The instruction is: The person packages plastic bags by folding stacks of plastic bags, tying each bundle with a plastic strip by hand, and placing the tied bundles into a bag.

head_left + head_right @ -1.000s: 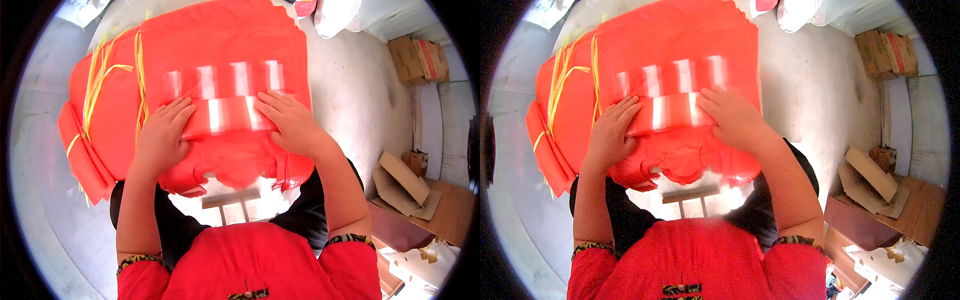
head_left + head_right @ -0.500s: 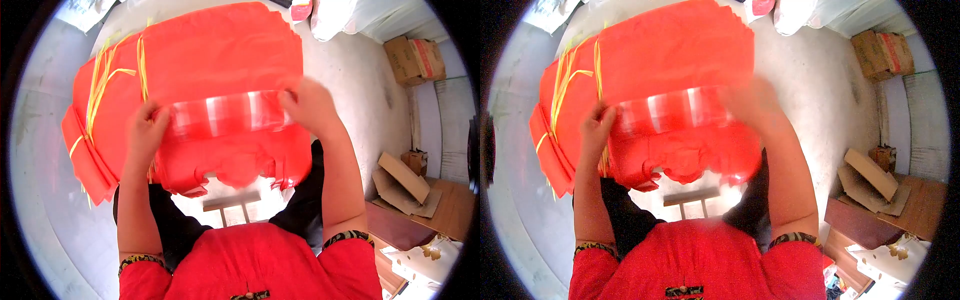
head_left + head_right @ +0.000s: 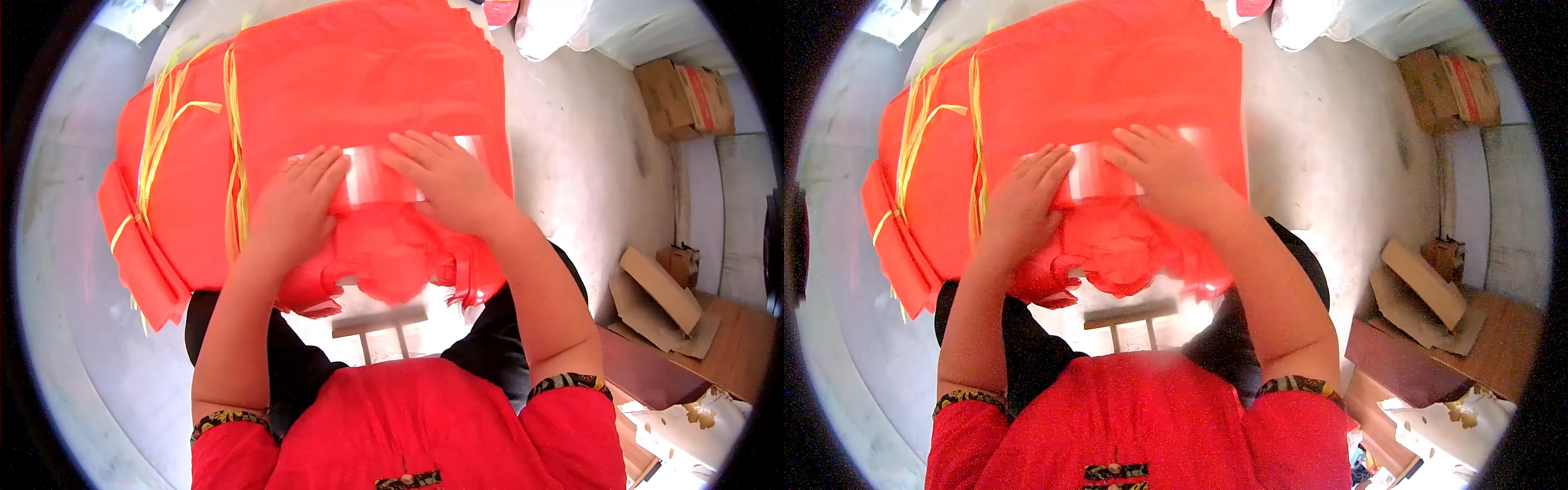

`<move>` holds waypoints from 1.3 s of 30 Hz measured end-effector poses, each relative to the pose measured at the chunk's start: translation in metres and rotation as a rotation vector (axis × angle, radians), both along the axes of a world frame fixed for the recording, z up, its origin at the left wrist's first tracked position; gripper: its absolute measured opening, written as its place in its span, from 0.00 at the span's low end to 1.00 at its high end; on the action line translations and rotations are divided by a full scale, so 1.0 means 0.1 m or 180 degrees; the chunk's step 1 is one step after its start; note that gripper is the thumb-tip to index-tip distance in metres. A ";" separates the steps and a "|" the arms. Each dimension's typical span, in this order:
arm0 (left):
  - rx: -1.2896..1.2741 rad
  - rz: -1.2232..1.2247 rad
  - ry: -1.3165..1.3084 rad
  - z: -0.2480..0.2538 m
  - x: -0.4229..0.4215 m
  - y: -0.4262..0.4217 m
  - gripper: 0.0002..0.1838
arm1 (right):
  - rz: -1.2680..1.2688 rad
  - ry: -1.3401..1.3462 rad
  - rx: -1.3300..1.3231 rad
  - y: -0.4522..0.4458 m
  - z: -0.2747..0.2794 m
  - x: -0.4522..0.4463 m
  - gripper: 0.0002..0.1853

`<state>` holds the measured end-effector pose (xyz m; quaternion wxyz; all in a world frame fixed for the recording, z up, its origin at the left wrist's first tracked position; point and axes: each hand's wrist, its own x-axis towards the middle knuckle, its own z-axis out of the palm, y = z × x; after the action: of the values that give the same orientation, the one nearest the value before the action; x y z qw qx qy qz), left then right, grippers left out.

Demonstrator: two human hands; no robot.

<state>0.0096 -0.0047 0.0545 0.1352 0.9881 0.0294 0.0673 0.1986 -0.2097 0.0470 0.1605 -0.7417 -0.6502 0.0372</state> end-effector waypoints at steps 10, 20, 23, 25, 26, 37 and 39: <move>-0.1342 0.0883 -0.0073 0.24 -0.20 0.33 0.23 | -0.1538 0.0775 -0.0680 -0.29 0.61 0.37 0.23; -0.0525 0.0522 0.0110 0.31 -0.16 0.41 0.26 | -0.1802 0.1169 0.0682 -0.30 0.17 0.47 0.19; -0.0556 0.0424 -0.0023 0.16 -0.12 0.37 0.29 | -0.1507 0.0956 0.0486 -0.21 0.16 0.38 0.21; -0.0594 0.0403 -0.0124 0.12 -0.09 0.32 0.31 | -0.1050 0.0388 0.0614 -0.13 0.21 0.26 0.22; -0.0583 0.0373 -0.0150 0.13 -0.06 0.29 0.33 | -0.0821 0.0107 0.0675 -0.10 0.22 0.23 0.23; -0.0273 0.0065 0.0122 0.17 0.00 0.20 0.45 | -0.0307 -0.0028 0.0508 0.00 0.15 0.18 0.31; -0.0346 0.0139 0.0137 0.15 -0.01 0.21 0.44 | -0.0306 -0.0129 0.0564 0.04 0.10 0.16 0.29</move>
<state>0.0084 0.0160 0.0698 0.1865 0.9796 0.0574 0.0474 0.2150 -0.2054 0.0566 0.2138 -0.7555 -0.6178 -0.0432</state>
